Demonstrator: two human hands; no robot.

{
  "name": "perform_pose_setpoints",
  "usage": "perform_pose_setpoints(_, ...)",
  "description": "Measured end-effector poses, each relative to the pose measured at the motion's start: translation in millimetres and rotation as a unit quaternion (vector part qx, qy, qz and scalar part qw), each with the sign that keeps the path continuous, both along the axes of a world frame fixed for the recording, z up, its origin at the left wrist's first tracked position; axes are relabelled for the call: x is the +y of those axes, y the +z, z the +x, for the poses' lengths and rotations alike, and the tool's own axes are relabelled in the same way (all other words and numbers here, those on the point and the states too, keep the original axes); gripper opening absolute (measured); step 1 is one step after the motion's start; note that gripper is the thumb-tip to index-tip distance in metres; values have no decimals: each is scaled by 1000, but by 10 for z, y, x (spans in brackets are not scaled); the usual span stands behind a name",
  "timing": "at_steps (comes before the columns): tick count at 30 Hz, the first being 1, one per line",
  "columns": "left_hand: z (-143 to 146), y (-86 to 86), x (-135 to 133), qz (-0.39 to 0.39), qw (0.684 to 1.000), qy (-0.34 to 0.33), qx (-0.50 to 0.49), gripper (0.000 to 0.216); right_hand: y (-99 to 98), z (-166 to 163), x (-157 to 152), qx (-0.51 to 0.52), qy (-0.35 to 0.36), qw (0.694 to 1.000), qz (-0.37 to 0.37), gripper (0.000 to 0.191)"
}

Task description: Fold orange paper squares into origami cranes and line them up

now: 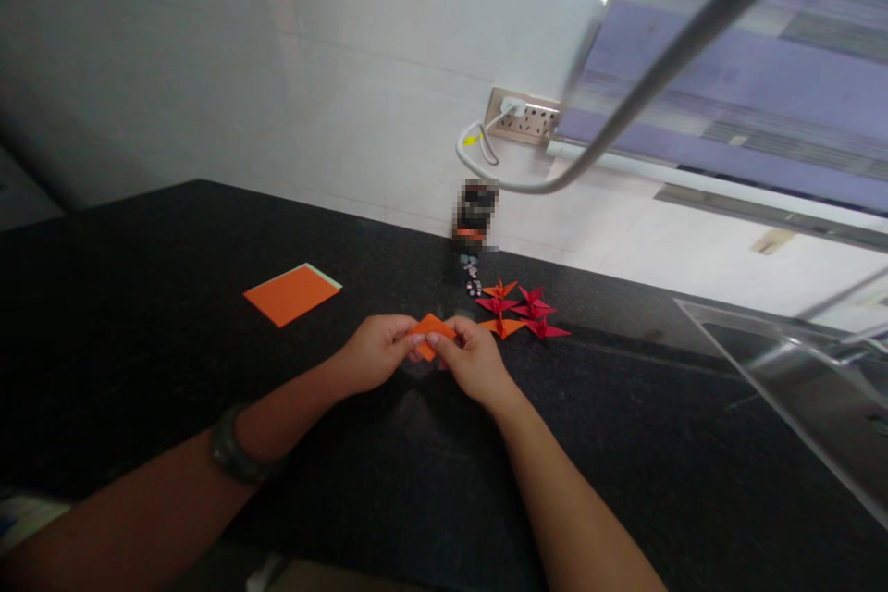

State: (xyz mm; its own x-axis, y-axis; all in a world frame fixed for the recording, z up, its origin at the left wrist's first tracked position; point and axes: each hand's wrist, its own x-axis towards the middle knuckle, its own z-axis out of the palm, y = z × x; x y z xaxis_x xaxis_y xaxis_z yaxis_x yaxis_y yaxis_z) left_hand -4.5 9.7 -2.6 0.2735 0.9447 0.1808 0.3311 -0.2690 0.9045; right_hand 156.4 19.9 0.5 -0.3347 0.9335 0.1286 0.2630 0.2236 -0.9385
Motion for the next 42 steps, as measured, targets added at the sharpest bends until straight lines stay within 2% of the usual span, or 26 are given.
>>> perform_pose_setpoints(4,-19,26,-13,40,997,6,69,23,-40,16,2,-38,23,999,11,25)
perform_pose_setpoints(7,-23,52,-18,42,995,9,85,23,-58,-4,-12,-61,10,997,44,25)
perform_pose_setpoints(11,-10,68,-17,15,999,3,34,20,-38,-35,-42,-70,-26,994,75,27)
perform_pose_setpoints(17,26,73,0,-93,986,30,-137,15,-35,-28,-49,-22,-44,997,65,26)
perform_pose_setpoints(25,-20,100,4,-62,994,28,-82,19,-13,5,-14,19,-6,995,100,14)
perform_pose_setpoints(27,1,87,6,-88,989,41,-114,16,-15,23,-1,-11,-35,991,130,12)
perform_pose_setpoints(30,43,88,-2,-167,969,60,-171,25,-31,41,8,-33,-81,972,216,9)
perform_pose_setpoints(34,64,115,-30,-271,929,12,-251,40,-62,41,13,-59,-53,937,340,15)
perform_pose_setpoints(37,58,105,-36,-275,917,-5,-288,32,-75,38,21,-88,-45,920,380,20)
perform_pose_setpoints(42,51,54,-10,-267,905,28,-330,17,-62,48,12,-134,-45,900,412,25)
